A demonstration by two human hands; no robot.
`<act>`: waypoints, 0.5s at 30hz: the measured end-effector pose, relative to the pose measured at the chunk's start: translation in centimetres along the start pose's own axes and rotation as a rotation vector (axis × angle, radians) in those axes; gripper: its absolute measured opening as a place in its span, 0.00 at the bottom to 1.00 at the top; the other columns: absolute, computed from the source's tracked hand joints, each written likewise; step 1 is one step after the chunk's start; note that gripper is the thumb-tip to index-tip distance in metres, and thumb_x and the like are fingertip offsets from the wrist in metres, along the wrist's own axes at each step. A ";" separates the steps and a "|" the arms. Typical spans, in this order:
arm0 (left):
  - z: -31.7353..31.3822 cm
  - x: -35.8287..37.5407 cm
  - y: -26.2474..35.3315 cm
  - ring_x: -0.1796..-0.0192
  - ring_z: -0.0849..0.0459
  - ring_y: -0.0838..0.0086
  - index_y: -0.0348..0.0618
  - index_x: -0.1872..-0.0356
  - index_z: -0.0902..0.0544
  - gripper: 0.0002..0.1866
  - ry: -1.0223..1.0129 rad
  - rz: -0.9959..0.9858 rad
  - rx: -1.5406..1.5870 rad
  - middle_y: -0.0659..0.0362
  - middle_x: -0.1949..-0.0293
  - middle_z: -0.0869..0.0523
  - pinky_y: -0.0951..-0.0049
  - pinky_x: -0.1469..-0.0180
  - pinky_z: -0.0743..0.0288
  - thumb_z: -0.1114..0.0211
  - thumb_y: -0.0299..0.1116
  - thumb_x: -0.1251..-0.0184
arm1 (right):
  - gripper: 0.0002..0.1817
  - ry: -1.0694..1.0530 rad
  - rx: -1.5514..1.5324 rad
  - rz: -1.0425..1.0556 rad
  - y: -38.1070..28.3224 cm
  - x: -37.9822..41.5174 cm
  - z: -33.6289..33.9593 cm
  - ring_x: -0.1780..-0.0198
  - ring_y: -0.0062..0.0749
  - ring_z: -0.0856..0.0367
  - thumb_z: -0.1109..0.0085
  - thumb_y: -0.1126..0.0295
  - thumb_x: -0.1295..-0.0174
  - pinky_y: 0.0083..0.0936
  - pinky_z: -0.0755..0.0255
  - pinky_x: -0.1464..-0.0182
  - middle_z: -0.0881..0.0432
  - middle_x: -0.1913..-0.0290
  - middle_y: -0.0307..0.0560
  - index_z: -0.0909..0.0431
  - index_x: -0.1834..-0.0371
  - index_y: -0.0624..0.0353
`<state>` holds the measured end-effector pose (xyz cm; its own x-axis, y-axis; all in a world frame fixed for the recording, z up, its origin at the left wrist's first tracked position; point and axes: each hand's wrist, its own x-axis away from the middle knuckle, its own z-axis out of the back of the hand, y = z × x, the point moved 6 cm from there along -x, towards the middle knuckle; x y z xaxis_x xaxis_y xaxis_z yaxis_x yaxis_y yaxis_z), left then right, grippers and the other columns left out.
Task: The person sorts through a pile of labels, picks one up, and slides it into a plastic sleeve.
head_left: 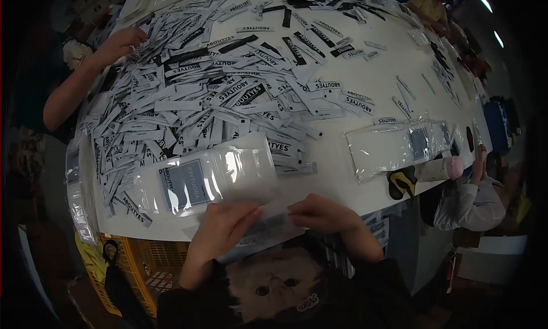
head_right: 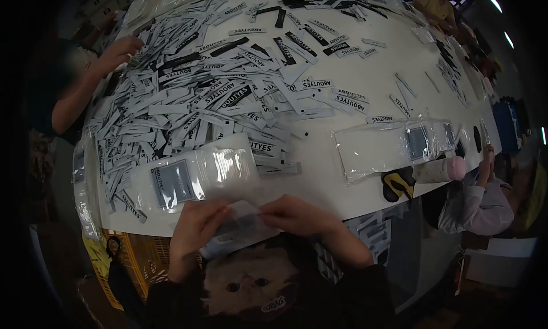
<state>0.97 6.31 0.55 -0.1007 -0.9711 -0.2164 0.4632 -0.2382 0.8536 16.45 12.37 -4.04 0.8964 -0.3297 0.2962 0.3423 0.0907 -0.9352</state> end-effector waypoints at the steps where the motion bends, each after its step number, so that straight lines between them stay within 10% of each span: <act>1: -0.5 0.1 -0.1 0.81 0.23 0.59 0.37 0.66 0.20 0.05 0.000 0.002 -0.002 0.51 0.79 0.21 0.70 0.79 0.32 0.40 0.28 0.39 | 0.12 -0.159 0.007 -0.032 0.7 -0.4 -0.7 0.75 0.19 0.27 0.43 0.71 0.42 0.22 0.33 0.71 0.19 0.73 0.45 0.23 0.57 0.63; 4: -1.1 0.1 0.6 0.80 0.21 0.60 0.37 0.64 0.20 0.07 0.006 -0.025 -0.095 0.52 0.78 0.20 0.71 0.78 0.31 0.37 0.30 0.41 | 0.14 0.163 -0.038 0.082 -0.2 -1.9 -1.3 0.73 0.16 0.28 0.40 0.68 0.44 0.24 0.33 0.70 0.20 0.77 0.44 0.22 0.57 0.63; 8: -0.1 1.0 -1.9 0.77 0.18 0.73 0.36 0.64 0.20 0.10 0.019 0.322 0.158 0.54 0.77 0.18 0.76 0.76 0.29 0.33 0.30 0.45 | 0.18 0.045 -0.102 -0.176 1.2 -1.7 -0.8 0.66 0.18 0.22 0.36 0.65 0.47 0.22 0.29 0.63 0.18 0.71 0.46 0.22 0.56 0.63; 10: 0.3 1.4 -2.5 0.76 0.18 0.77 0.35 0.65 0.20 0.11 0.143 0.372 0.268 0.54 0.76 0.17 0.77 0.76 0.28 0.32 0.29 0.46 | 0.11 0.413 -0.743 0.144 -1.4 -0.2 -0.2 0.69 0.16 0.26 0.39 0.70 0.44 0.20 0.31 0.68 0.20 0.71 0.46 0.21 0.60 0.62; 12: 0.0 0.7 -1.4 0.75 0.20 0.81 0.34 0.65 0.20 0.08 0.120 0.256 0.295 0.55 0.74 0.17 0.79 0.75 0.28 0.34 0.26 0.45 | 0.08 0.561 -0.145 0.310 -3.6 1.2 -0.5 0.66 0.18 0.25 0.40 0.73 0.43 0.22 0.31 0.67 0.20 0.69 0.45 0.21 0.62 0.63; 15: -0.1 -0.6 1.1 0.75 0.21 0.72 0.35 0.70 0.21 0.06 0.119 0.004 0.085 0.55 0.76 0.19 0.76 0.73 0.28 0.33 0.23 0.49 | 0.07 0.483 -0.071 0.372 -3.9 1.3 -0.4 0.67 0.28 0.21 0.40 0.74 0.44 0.24 0.29 0.67 0.20 0.70 0.45 0.21 0.64 0.63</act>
<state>1.69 6.60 1.59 0.0081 -0.9648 -0.2629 0.3870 -0.2394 0.8905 16.16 11.21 -0.14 0.7173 -0.6784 -0.1589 -0.0041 0.2240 -0.9746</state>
